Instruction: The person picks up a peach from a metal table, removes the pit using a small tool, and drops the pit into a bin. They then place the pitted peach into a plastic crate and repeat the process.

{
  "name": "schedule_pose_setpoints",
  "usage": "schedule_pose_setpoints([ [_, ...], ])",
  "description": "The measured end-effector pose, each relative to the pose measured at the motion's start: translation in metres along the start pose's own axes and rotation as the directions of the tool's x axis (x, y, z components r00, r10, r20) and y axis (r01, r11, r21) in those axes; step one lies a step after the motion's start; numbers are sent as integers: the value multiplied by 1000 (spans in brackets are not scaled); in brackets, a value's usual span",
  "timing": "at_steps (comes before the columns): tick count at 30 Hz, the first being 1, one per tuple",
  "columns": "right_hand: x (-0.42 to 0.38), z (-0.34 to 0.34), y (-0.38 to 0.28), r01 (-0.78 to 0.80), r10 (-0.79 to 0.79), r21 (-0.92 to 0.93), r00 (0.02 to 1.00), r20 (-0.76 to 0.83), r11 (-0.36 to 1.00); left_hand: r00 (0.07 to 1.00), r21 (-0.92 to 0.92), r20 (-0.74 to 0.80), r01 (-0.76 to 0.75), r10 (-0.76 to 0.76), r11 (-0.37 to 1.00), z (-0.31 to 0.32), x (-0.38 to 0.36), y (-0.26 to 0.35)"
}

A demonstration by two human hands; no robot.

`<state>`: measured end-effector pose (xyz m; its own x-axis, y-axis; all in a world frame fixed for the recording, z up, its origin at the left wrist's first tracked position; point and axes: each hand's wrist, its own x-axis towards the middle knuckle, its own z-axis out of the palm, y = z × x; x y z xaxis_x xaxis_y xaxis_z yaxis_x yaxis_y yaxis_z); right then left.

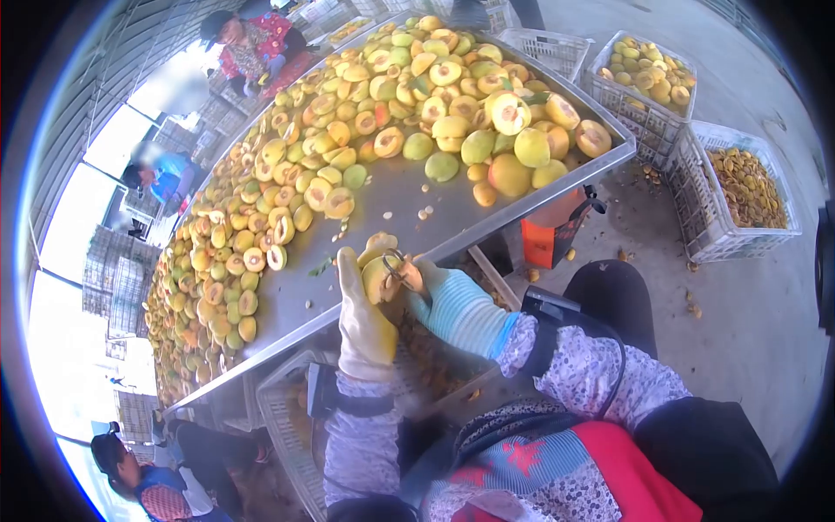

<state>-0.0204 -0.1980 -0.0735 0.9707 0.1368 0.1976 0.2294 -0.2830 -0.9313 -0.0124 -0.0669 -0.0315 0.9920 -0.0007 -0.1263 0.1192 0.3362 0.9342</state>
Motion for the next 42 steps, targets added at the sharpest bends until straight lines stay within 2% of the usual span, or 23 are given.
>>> schedule_pose_setpoints([
  [2,-3,8,-4,-29,31,-56,999,43,998,978,94,48,-207,203,974,0,-19,3],
  [3,-6,11,-9,44,-38,-124,998,55,991,854,524,244,-514,459,679,-11,-16,1],
  [4,-8,15,-12,118,-106,-189,992,72,975,855,526,236,-512,462,679,-21,-15,1],
  [5,-11,24,-6,123,-115,-185,992,52,975,953,184,26,-302,302,936,-30,-12,0],
  [6,-12,25,-10,127,-117,-185,991,62,974,994,-237,-94,-76,55,969,-33,-12,2],
  [7,-14,23,-16,109,-89,-200,990,108,974,997,-251,-63,-51,36,967,-35,-16,5],
  [11,-16,38,-13,52,-12,-236,986,169,970,997,-262,-58,-67,53,963,-48,-11,-8],
  [14,-18,40,-18,44,-3,-240,986,168,970,997,-221,13,-66,71,973,-50,-12,-11],
  [16,-20,43,-17,56,-17,-233,986,166,971,985,-240,-140,-136,104,961,-41,-15,-12],
  [19,-23,46,-14,80,-52,-197,988,146,977,973,-212,-156,-199,168,957,-37,-17,-15],
  [23,-26,46,-15,79,-63,-137,991,115,987,972,-237,-151,-210,178,948,-32,-21,-14],
  [25,-26,45,-15,54,-35,-134,989,145,989,948,-76,-177,-282,265,956,-29,-23,-15],
  [28,-24,47,-12,9,10,-103,983,181,995,920,22,-188,-347,345,938,-15,-29,-10],
  [32,-24,51,-5,-33,44,-53,972,229,998,931,63,-155,-326,332,943,-20,-28,-11],
  [34,-25,49,-8,-54,67,-62,968,243,997,938,78,-232,-247,258,966,-17,-29,-8],
  [36,-26,48,-8,-73,90,-73,962,257,995,941,86,-220,-243,256,966,-17,-29,-8],
  [38,-25,49,-5,-59,56,4,962,266,998,943,92,-213,-242,256,966,-20,-27,-7],
  [39,-24,48,-4,-59,55,6,962,266,998,970,73,-148,-184,193,980,-24,-24,-3],
  [40,-23,45,-3,3,-12,39,969,246,999,988,55,-82,-125,129,991,-26,-21,-1],
  [41,-22,42,-2,65,-79,68,971,225,996,988,53,-83,-125,129,991,-23,-21,-2],
  [42,-22,41,-5,65,-78,65,971,226,996,973,-28,-131,-193,188,981,-15,-22,0],
])
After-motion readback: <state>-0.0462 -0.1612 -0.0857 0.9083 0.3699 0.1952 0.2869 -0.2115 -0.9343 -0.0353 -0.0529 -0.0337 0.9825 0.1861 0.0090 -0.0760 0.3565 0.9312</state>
